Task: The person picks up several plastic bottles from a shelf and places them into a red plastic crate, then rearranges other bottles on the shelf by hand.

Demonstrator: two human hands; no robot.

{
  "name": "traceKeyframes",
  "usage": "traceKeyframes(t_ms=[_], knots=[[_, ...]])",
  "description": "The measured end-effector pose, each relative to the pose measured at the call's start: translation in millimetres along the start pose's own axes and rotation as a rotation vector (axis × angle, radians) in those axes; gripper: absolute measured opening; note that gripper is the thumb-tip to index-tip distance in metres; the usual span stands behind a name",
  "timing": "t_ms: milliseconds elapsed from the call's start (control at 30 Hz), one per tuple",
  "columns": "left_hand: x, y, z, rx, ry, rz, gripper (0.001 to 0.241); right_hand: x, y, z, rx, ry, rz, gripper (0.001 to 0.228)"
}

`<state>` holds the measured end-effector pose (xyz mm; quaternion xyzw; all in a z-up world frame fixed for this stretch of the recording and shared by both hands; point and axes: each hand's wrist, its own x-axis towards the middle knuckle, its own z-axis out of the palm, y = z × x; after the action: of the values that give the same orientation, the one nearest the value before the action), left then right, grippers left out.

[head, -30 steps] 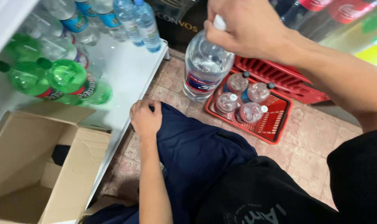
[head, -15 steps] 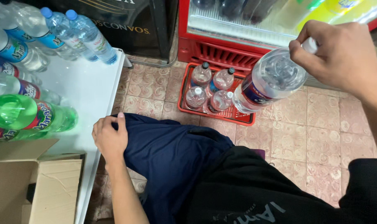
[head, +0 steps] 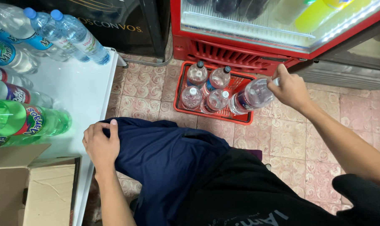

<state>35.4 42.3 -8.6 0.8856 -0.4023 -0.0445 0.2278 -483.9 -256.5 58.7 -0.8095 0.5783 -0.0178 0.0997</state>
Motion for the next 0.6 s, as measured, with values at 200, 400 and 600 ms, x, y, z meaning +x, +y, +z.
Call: traceKeyframes(t_ms=[200, 400, 600], knots=[[1, 1, -1, -0.021, -0.018, -0.013, 0.043, 14, 24, 76, 0.085, -0.086, 0.062, 0.032], [0, 3, -4, -0.036, -0.04, -0.029, 0.043, 22, 30, 124, 0.103, -0.174, 0.078, 0.039], [-1, 3, -5, -0.048, -0.061, -0.044, 0.043, 17, 23, 153, 0.101, -0.263, 0.067, 0.041]])
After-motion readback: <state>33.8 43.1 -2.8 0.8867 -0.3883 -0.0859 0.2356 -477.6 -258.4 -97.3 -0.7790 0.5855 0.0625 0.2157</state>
